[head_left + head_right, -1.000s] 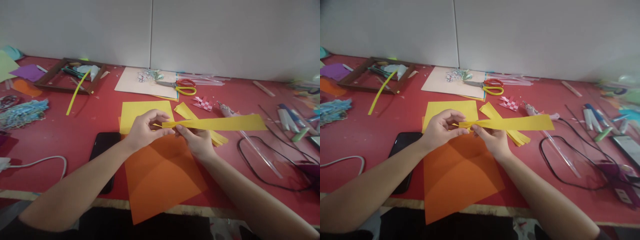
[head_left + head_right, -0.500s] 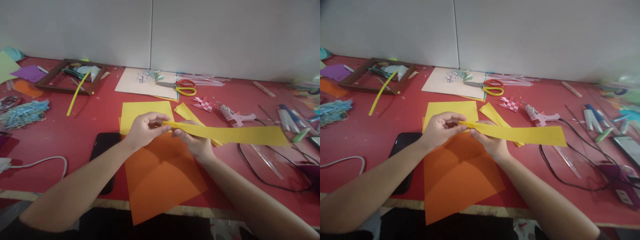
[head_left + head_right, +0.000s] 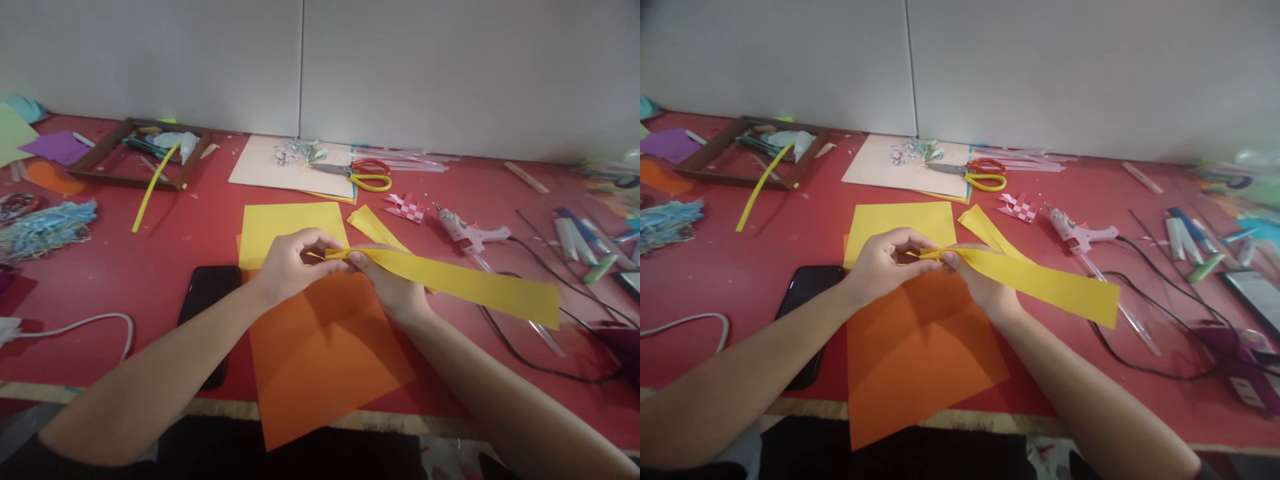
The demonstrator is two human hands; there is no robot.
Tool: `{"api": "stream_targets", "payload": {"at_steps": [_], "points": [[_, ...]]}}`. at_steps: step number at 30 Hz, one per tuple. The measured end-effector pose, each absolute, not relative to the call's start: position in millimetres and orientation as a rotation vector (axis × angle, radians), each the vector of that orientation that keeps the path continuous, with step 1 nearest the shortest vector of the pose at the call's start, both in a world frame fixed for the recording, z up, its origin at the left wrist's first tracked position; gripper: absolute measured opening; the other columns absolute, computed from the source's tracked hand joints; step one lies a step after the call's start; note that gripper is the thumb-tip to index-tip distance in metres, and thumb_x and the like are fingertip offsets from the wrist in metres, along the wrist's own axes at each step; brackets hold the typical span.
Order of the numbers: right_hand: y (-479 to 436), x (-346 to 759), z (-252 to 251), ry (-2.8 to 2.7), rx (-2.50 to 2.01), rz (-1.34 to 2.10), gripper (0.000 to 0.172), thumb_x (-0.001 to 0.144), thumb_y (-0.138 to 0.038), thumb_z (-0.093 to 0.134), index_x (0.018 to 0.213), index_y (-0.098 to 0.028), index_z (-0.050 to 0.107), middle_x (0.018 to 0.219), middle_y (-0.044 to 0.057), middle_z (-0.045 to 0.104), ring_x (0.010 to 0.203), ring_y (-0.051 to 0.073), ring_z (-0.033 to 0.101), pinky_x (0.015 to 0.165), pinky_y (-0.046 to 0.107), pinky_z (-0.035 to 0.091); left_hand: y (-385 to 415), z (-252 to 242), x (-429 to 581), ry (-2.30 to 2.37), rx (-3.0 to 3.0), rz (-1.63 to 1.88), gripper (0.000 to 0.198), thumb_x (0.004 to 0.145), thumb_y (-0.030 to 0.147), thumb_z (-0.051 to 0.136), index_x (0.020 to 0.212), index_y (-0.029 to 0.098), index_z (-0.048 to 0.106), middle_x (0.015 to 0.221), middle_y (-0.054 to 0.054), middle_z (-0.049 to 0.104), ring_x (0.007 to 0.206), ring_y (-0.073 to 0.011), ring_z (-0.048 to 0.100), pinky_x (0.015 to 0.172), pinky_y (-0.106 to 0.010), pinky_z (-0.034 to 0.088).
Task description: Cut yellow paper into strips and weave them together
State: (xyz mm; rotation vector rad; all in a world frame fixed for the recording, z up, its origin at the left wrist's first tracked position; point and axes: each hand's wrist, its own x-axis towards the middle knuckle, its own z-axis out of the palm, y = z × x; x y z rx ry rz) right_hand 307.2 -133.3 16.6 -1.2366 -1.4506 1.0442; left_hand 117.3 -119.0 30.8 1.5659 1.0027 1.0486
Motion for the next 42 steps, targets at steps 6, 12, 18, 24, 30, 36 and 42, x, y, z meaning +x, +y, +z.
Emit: {"api": "stream_targets", "payload": {"at_steps": [6,12,18,24,30,36,42], "points": [[-136,305,21,-1.441,-1.236,1.057,0.024,0.084,-0.044,0.069,0.072,-0.024,0.075,0.068,0.0,0.072,0.067,0.016,0.067,0.069,0.029,0.055,-118,30,119,1.015,1.485,1.045,0.026,0.071,0.035,0.08,0.084,0.016,0.067,0.079,-0.003,0.071,0.068,-0.0127,0.066,0.062,-0.023,0.054],[-138,304,15,-1.293,-1.25,1.103,0.022,0.081,-0.043,0.073,0.07,-0.025,0.075,0.067,-0.001,0.072,0.064,0.015,0.067,0.068,0.03,0.057,-115,32,117,1.034,1.423,0.974,0.029,0.069,0.037,0.082,0.082,0.016,0.066,0.07,0.0,0.068,0.061,-0.0109,0.063,0.054,-0.021,0.048],[-137,303,12,-1.231,-1.218,1.11,0.021,0.079,-0.041,0.076,0.069,-0.022,0.075,0.066,0.001,0.073,0.061,0.016,0.067,0.064,0.031,0.058,-115,30,117,1.039,1.405,0.972,0.029,0.069,0.038,0.082,0.081,0.017,0.066,0.067,0.0,0.066,0.058,-0.0096,0.06,0.052,-0.02,0.045],[-136,302,11,-1.226,-1.192,1.11,0.022,0.079,-0.041,0.075,0.068,-0.022,0.075,0.065,0.002,0.072,0.058,0.015,0.066,0.061,0.031,0.058,-116,29,117,1.0,1.398,0.989,0.028,0.071,0.038,0.081,0.078,0.016,0.065,0.068,0.0,0.065,0.058,-0.0086,0.058,0.053,-0.02,0.045],[-138,301,13,-1.256,-1.142,1.124,0.019,0.079,-0.038,0.075,0.073,-0.021,0.075,0.068,0.002,0.072,0.061,0.016,0.067,0.063,0.032,0.059,-115,27,117,0.972,1.422,1.027,0.024,0.073,0.034,0.079,0.079,0.017,0.065,0.068,0.001,0.063,0.058,-0.0085,0.057,0.053,-0.021,0.044],[-141,299,25,-1.354,-1.195,1.047,0.02,0.08,-0.033,0.072,0.066,-0.019,0.069,0.062,0.002,0.068,0.058,0.016,0.064,0.057,0.031,0.056,-114,26,116,0.957,1.448,1.048,0.024,0.074,0.033,0.079,0.077,0.016,0.062,0.069,0.001,0.062,0.059,-0.0092,0.058,0.053,-0.021,0.044],[-144,296,29,-1.419,-1.262,1.021,0.024,0.078,-0.034,0.071,0.06,-0.019,0.066,0.057,0.002,0.065,0.053,0.015,0.061,0.051,0.029,0.052,-115,28,114,0.849,1.509,0.98,0.017,0.077,0.027,0.075,0.087,0.016,0.066,0.084,-0.004,0.07,0.076,-0.0132,0.067,0.067,-0.023,0.052]]}}
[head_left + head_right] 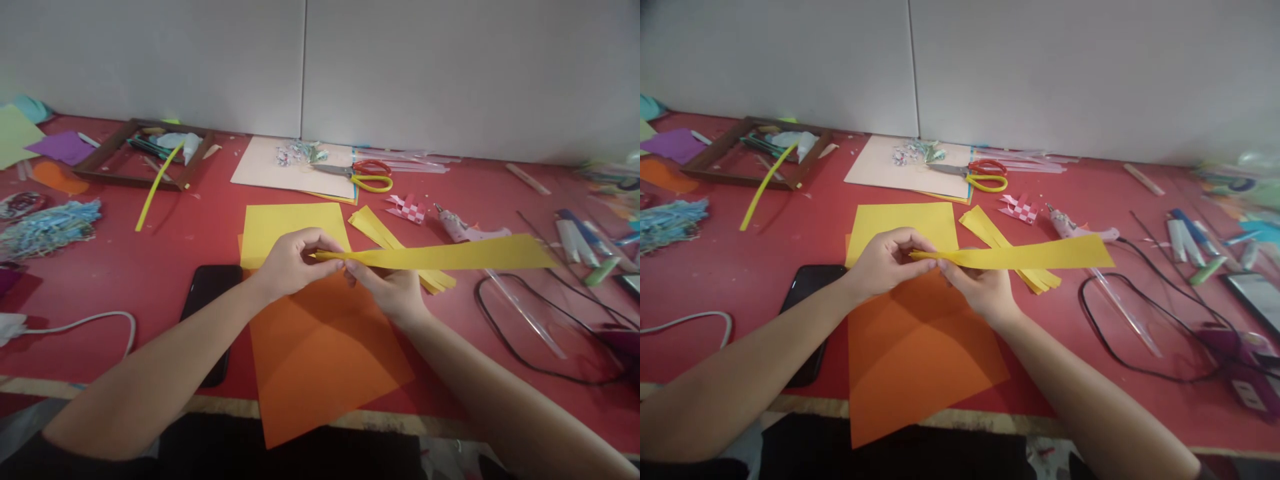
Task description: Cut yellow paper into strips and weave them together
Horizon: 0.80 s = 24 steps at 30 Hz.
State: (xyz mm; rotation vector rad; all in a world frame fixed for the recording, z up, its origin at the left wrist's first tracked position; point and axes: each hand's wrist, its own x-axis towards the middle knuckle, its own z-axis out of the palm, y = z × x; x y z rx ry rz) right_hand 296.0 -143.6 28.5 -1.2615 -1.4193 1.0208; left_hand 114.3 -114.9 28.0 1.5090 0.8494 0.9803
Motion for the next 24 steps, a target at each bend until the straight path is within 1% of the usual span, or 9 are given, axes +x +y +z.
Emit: {"api": "stream_targets", "payload": {"at_steps": [4,6,8,12,16,18,20,22,24], "points": [[-144,294,29,-1.437,-1.28,1.021,0.024,0.078,-0.034,0.071,0.061,-0.018,0.067,0.055,0.001,0.064,0.052,0.014,0.06,0.049,0.028,0.051,-115,28,113,0.889,1.489,0.943,0.022,0.076,0.025,0.075,0.095,0.018,0.064,0.091,-0.004,0.071,0.083,-0.0142,0.068,0.069,-0.022,0.052],[-143,294,28,-1.431,-1.272,1.023,0.024,0.078,-0.034,0.071,0.061,-0.018,0.066,0.055,0.001,0.064,0.051,0.014,0.059,0.049,0.028,0.051,-115,29,113,0.915,1.463,0.926,0.026,0.076,0.024,0.074,0.098,0.019,0.063,0.091,-0.004,0.069,0.081,-0.0131,0.067,0.067,-0.021,0.052],[-142,295,26,-1.397,-1.259,1.035,0.026,0.079,-0.034,0.071,0.06,-0.018,0.065,0.055,0.001,0.063,0.052,0.014,0.059,0.05,0.028,0.051,-115,31,113,0.94,1.446,0.946,0.027,0.074,0.024,0.075,0.096,0.018,0.061,0.089,-0.002,0.067,0.076,-0.0111,0.065,0.063,-0.02,0.05],[-137,300,17,-1.214,-1.199,1.105,0.025,0.079,-0.036,0.073,0.062,-0.019,0.066,0.057,0.0,0.063,0.053,0.013,0.058,0.052,0.028,0.05,-113,32,112,0.972,1.388,1.021,0.028,0.072,0.025,0.077,0.089,0.018,0.055,0.075,0.002,0.061,0.065,-0.0087,0.06,0.058,-0.019,0.048],[-131,306,11,-1.073,-1.166,1.145,0.025,0.076,-0.039,0.075,0.064,-0.019,0.067,0.059,0.001,0.063,0.051,0.013,0.056,0.049,0.028,0.049,-108,30,108,0.99,1.359,1.129,0.027,0.075,0.024,0.073,0.085,0.019,0.049,0.075,0.002,0.062,0.066,-0.0097,0.061,0.061,-0.021,0.048],[-131,306,11,-1.07,-1.181,1.14,0.025,0.076,-0.038,0.075,0.064,-0.018,0.068,0.059,0.001,0.063,0.051,0.013,0.056,0.049,0.028,0.049,-108,30,106,1.039,1.419,1.222,0.022,0.079,0.028,0.069,0.086,0.019,0.05,0.079,0.0,0.062,0.072,-0.0111,0.062,0.066,-0.023,0.05],[-132,304,14,-1.13,-1.203,1.126,0.024,0.078,-0.036,0.074,0.063,-0.018,0.067,0.058,0.001,0.063,0.051,0.013,0.056,0.05,0.028,0.05,-109,31,106,1.075,1.512,1.235,0.021,0.083,0.032,0.067,0.094,0.019,0.055,0.089,-0.004,0.063,0.083,-0.0139,0.063,0.071,-0.024,0.051],[-135,301,17,-1.227,-1.227,1.106,0.023,0.077,-0.033,0.072,0.062,-0.018,0.066,0.056,0.0,0.062,0.05,0.013,0.056,0.05,0.028,0.049,-112,33,107,1.052,1.636,1.103,0.028,0.081,0.035,0.069,0.102,0.019,0.059,0.1,-0.006,0.066,0.092,-0.0169,0.064,0.074,-0.025,0.051],[-138,298,20,-1.321,-1.248,1.082,0.018,0.075,-0.03,0.072,0.062,-0.018,0.067,0.055,0.0,0.062,0.05,0.013,0.057,0.049,0.027,0.049,-115,36,110,0.99,1.76,0.926,0.028,0.079,0.037,0.072,0.1,0.02,0.065,0.098,-0.005,0.069,0.088,-0.0169,0.064,0.07,-0.024,0.05]]}}
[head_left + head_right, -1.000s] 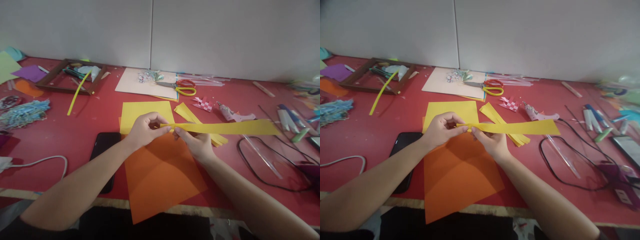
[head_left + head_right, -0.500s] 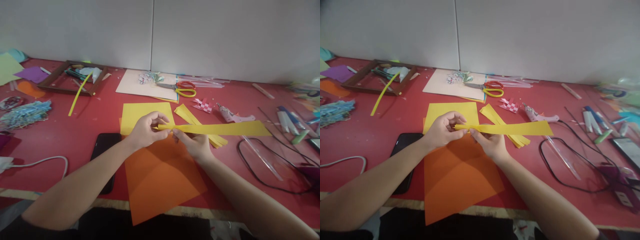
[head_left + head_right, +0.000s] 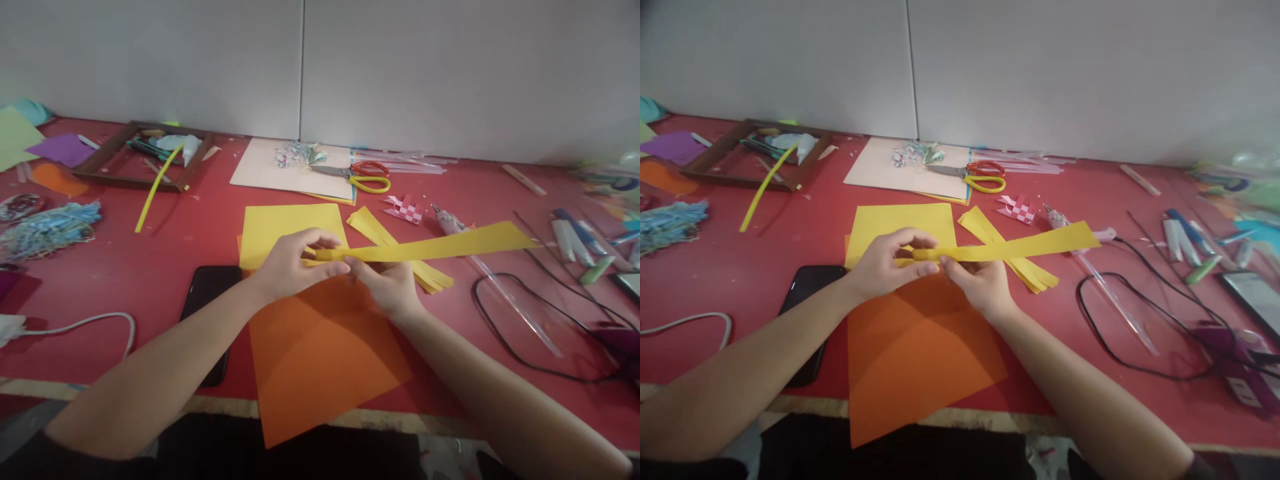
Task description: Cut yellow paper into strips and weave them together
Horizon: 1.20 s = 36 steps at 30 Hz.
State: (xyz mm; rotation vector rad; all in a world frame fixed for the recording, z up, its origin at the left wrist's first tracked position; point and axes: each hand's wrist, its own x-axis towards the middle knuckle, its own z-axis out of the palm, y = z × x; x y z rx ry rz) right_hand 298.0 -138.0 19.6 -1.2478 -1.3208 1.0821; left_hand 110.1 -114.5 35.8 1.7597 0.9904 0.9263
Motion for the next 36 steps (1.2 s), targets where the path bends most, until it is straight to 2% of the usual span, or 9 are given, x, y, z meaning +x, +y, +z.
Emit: {"api": "stream_targets", "payload": {"at_steps": [4,8,14,20,25,31,36], "points": [[-141,295,22,-1.415,-1.278,1.023,0.015,0.073,-0.027,0.071,0.061,-0.019,0.067,0.057,0.0,0.065,0.054,0.014,0.059,0.051,0.027,0.049,-117,36,115,0.937,1.803,0.836,0.019,0.086,0.038,0.066,0.089,0.02,0.068,0.078,-0.001,0.069,0.065,-0.0117,0.059,0.057,-0.022,0.043],[-140,297,21,-1.418,-1.239,1.027,0.018,0.075,-0.029,0.072,0.06,-0.019,0.067,0.057,0.0,0.064,0.054,0.014,0.059,0.052,0.028,0.049,-117,34,116,0.904,1.684,0.83,0.018,0.087,0.036,0.065,0.085,0.018,0.065,0.073,-0.001,0.066,0.061,-0.0107,0.056,0.056,-0.023,0.043],[-134,305,13,-1.257,-1.107,1.25,0.02,0.076,-0.033,0.076,0.063,-0.02,0.07,0.056,-0.001,0.064,0.049,0.013,0.057,0.049,0.027,0.049,-116,31,113,0.927,1.579,0.792,0.022,0.086,0.04,0.065,0.084,0.018,0.062,0.069,0.0,0.062,0.058,-0.0105,0.056,0.056,-0.023,0.045],[-133,305,12,-1.229,-1.166,1.271,0.024,0.076,-0.039,0.077,0.063,-0.019,0.071,0.056,0.0,0.065,0.05,0.013,0.059,0.051,0.028,0.05,-115,31,112,0.967,1.657,0.763,0.024,0.088,0.042,0.062,0.083,0.019,0.059,0.066,0.001,0.06,0.057,-0.0111,0.056,0.054,-0.023,0.042],[-135,303,17,-1.317,-1.172,1.266,0.026,0.076,-0.038,0.077,0.061,-0.019,0.07,0.057,0.0,0.066,0.049,0.012,0.059,0.051,0.027,0.05,-116,35,114,0.93,1.863,0.776,0.025,0.091,0.039,0.057,0.079,0.019,0.064,0.078,-0.001,0.065,0.072,-0.0133,0.057,0.065,-0.026,0.043],[-133,305,12,-1.191,-1.124,1.327,0.02,0.075,-0.04,0.078,0.073,-0.02,0.074,0.06,0.0,0.068,0.054,0.014,0.062,0.055,0.029,0.053,-116,33,113,0.949,1.71,0.752,0.027,0.088,0.043,0.061,0.077,0.018,0.063,0.066,0.0,0.061,0.062,-0.0131,0.056,0.062,-0.026,0.044],[-131,304,12,-1.066,-1.124,1.322,0.027,0.071,-0.04,0.081,0.06,-0.02,0.066,0.056,-0.001,0.065,0.05,0.013,0.059,0.05,0.029,0.053,-117,36,115,0.962,1.699,0.754,0.027,0.086,0.041,0.062,0.072,0.018,0.058,0.067,0.0,0.059,0.064,-0.0135,0.054,0.061,-0.026,0.042]]}}
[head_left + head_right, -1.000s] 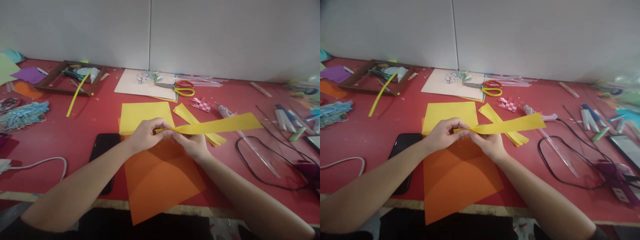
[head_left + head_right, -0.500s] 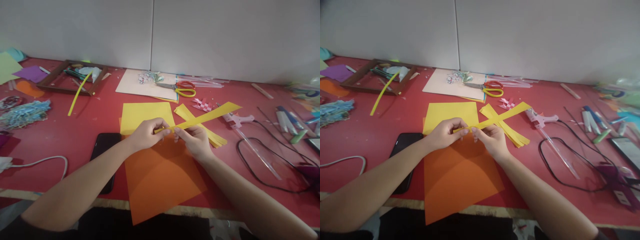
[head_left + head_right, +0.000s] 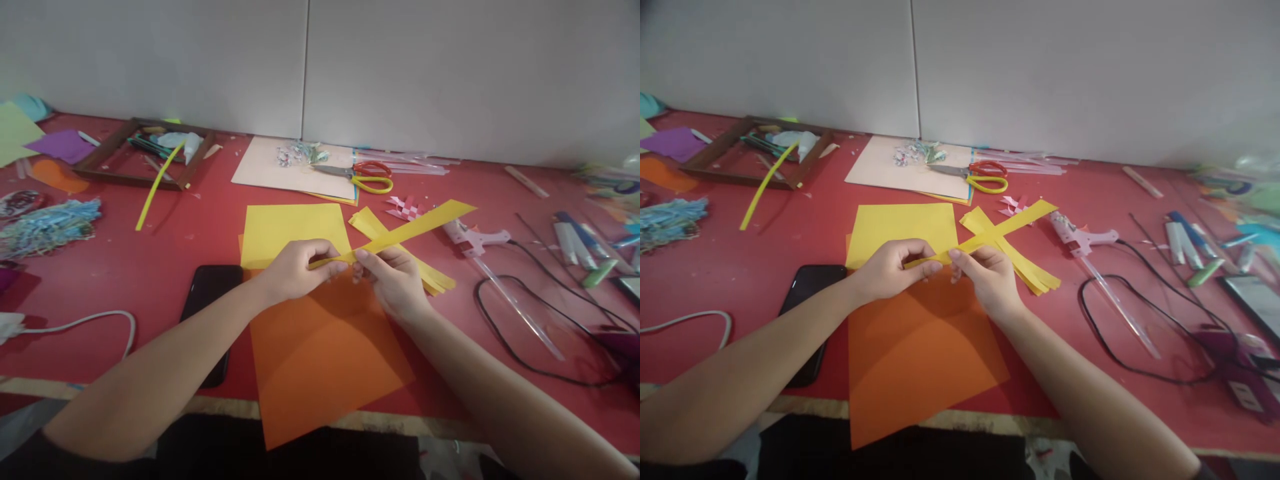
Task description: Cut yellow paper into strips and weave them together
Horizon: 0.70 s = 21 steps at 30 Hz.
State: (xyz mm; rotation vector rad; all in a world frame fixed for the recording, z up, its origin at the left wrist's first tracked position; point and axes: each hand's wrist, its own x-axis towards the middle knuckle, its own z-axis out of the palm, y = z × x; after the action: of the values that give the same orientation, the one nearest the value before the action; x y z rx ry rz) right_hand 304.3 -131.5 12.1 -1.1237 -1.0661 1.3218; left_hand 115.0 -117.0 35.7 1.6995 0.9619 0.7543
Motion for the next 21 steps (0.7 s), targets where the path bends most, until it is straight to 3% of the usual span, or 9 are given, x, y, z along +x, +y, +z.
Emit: {"api": "stream_targets", "payload": {"at_steps": [5,14,19,21], "points": [[-132,302,15,-1.025,-1.117,1.344,0.029,0.068,-0.039,0.082,0.057,-0.02,0.063,0.053,-0.001,0.063,0.049,0.012,0.056,0.045,0.026,0.051,-117,35,116,0.944,1.699,0.746,0.028,0.087,0.039,0.06,0.069,0.019,0.053,0.064,0.003,0.048,0.059,-0.0108,0.044,0.056,-0.025,0.036],[-132,303,13,-1.062,-1.104,1.35,0.027,0.071,-0.038,0.081,0.061,-0.019,0.064,0.053,-0.003,0.061,0.046,0.01,0.055,0.045,0.025,0.049,-112,27,115,0.939,1.649,0.7,0.029,0.081,0.041,0.068,0.068,0.018,0.057,0.065,0.002,0.052,0.06,-0.0103,0.045,0.055,-0.024,0.037],[-131,302,14,-1.021,-1.1,1.351,0.027,0.071,-0.036,0.081,0.059,-0.019,0.064,0.052,-0.003,0.061,0.045,0.009,0.054,0.045,0.023,0.049,-113,25,115,0.916,1.471,0.753,0.03,0.073,0.035,0.078,0.087,0.019,0.057,0.068,0.004,0.054,0.059,-0.0093,0.049,0.055,-0.023,0.04],[-130,302,14,-0.992,-1.099,1.352,0.028,0.07,-0.037,0.082,0.058,-0.019,0.064,0.052,-0.003,0.061,0.045,0.009,0.054,0.044,0.023,0.048,-114,26,115,0.888,1.515,0.798,0.029,0.074,0.032,0.078,0.086,0.019,0.055,0.072,0.004,0.055,0.058,-0.0079,0.048,0.054,-0.022,0.039]]}}
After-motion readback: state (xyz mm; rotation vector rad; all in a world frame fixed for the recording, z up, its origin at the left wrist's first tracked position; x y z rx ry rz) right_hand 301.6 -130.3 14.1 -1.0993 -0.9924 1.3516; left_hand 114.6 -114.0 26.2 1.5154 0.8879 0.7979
